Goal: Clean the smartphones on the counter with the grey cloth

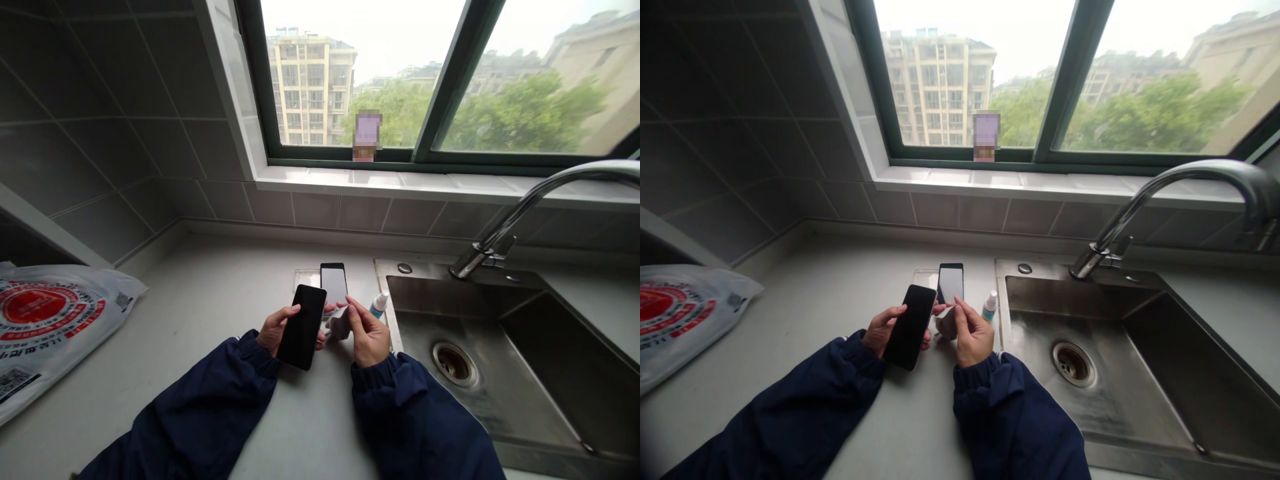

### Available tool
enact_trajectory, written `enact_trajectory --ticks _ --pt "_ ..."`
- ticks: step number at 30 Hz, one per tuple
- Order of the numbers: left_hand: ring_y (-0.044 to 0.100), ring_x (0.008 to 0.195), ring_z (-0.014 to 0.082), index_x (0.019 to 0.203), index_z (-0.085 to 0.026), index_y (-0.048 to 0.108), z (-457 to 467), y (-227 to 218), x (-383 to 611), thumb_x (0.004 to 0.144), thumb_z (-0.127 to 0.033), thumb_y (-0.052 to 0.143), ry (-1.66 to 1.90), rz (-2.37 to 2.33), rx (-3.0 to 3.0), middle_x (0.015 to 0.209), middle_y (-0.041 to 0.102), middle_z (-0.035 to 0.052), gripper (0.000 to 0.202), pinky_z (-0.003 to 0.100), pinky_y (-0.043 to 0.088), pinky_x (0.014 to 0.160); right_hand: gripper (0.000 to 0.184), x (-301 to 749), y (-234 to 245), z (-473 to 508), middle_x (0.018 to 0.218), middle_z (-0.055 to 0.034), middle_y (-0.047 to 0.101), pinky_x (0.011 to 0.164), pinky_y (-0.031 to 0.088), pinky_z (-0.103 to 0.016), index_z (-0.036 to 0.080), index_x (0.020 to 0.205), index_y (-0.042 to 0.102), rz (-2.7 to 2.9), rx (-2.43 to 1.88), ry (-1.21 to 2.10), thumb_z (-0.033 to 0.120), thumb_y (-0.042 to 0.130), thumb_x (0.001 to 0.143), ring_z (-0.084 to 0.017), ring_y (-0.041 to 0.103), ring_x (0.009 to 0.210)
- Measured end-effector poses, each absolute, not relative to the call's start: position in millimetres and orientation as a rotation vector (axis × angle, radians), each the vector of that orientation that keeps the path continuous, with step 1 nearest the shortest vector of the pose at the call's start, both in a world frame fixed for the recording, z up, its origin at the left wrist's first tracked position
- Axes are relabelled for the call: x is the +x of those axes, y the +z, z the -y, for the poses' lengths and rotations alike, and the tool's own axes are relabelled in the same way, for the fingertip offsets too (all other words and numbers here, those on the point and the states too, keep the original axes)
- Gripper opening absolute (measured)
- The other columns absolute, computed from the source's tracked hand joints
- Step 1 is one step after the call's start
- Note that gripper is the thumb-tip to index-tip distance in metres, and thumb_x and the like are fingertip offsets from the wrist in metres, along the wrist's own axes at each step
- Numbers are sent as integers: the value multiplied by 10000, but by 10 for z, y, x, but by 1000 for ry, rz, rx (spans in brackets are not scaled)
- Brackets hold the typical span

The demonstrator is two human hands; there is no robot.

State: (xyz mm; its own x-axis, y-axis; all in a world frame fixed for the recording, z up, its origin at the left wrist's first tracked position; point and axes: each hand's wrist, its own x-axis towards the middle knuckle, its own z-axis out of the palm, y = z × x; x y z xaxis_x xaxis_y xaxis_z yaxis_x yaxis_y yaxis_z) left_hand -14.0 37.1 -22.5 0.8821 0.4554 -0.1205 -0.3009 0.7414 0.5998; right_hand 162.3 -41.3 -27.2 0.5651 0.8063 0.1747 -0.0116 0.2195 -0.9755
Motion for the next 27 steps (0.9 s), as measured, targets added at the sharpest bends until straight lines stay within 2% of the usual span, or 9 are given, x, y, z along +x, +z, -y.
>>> enact_trajectory --ticks 5,9,15,19,22,27 --pt "678 870 319 1340 -23 487 -349 -235 -160 859 -503 440 356 -315 632 887 713 195 681 463 445 864 348 1696 -375 360 987 -81 715 785 560 -340 186 1082 736 862 -1245 546 440 642 864 -206 676 887" --pt "685 875 322 1302 -47 524 -322 -254 -172 841 -525 472 318 -294 650 910 717 197 667 461 455 864 357 1718 -424 351 889 -59 653 731 547 -281 177 1084 741 887 -1313 473 438 639 863 -166 646 796" --pt "688 883 298 1109 -18 645 -286 -290 -178 825 -530 509 267 -312 666 957 717 220 601 428 471 881 368 1683 -441 364 847 -60 653 643 531 -263 176 1058 751 933 -1314 502 461 637 855 -160 625 733" --pt "683 894 286 1213 -42 597 -284 -277 -181 857 -506 473 278 -285 672 959 717 199 598 431 461 894 386 1670 -442 368 842 -67 685 527 499 -238 175 1034 753 908 -1313 559 492 635 848 -150 615 657" --pt "677 894 280 1357 -66 481 -286 -249 -186 867 -491 465 306 -268 683 946 711 183 649 431 463 878 395 1673 -447 364 794 -62 696 462 484 -230 166 991 752 891 -1318 579 512 650 829 -144 609 585" --pt "671 876 268 1439 -92 376 -308 -201 -216 851 -496 490 353 -211 684 928 701 159 722 439 468 880 373 1647 -440 370 673 -26 660 471 532 -262 168 883 706 890 -1294 598 530 627 841 -148 609 507"
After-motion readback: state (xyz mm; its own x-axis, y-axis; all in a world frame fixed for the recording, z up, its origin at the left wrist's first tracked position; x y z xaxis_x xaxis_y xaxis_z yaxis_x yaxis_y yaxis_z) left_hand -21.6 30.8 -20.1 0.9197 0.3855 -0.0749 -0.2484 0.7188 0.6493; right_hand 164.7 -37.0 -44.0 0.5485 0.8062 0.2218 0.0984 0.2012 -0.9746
